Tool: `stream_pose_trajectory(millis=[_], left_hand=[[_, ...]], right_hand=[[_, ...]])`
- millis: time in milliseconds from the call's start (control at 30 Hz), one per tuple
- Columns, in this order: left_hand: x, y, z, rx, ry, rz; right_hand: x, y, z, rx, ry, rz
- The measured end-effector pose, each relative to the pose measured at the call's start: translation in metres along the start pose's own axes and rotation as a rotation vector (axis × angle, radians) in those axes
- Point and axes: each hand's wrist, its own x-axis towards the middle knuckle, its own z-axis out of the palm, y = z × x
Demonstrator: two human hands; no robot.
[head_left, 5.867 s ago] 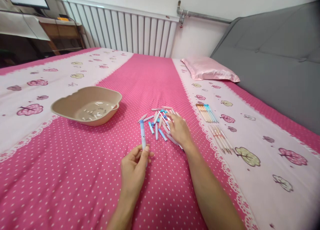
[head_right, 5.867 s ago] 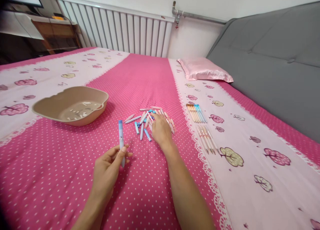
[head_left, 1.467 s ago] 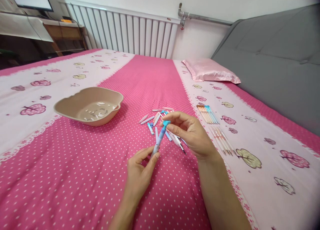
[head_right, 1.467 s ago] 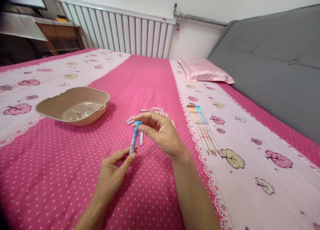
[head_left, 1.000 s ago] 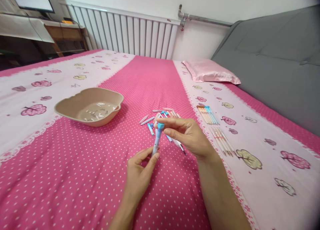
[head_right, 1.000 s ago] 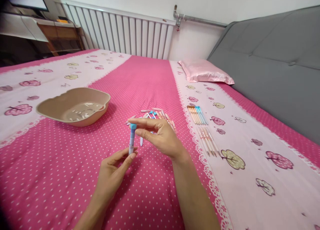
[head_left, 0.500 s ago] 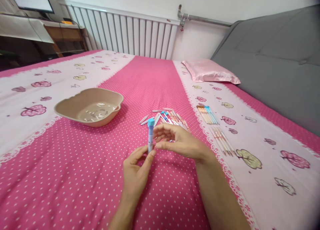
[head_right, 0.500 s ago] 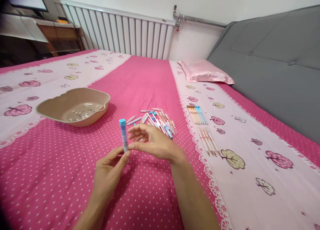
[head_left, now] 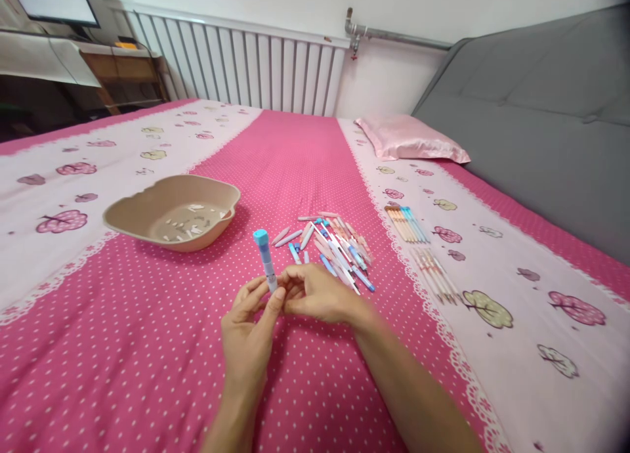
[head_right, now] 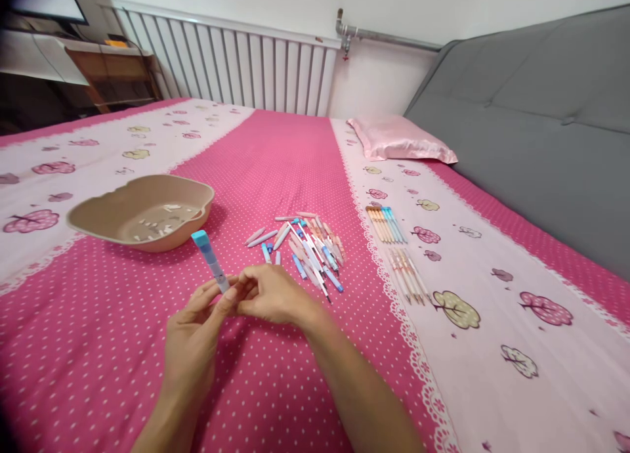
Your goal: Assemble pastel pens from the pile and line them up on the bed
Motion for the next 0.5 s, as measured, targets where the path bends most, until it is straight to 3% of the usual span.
stream_pose_trajectory(millis=[267,500], left_hand=[[0.001,0.005,0.0,-0.057,0.055,-0.026],[0.003,0.005,-0.002,-0.052,0.042,-0.023]], right_hand=[[0.001,-0.005,0.008,0.11,0.047,0.026],[0.005,-0.001,0.012,0.063,0.11,-0.046]])
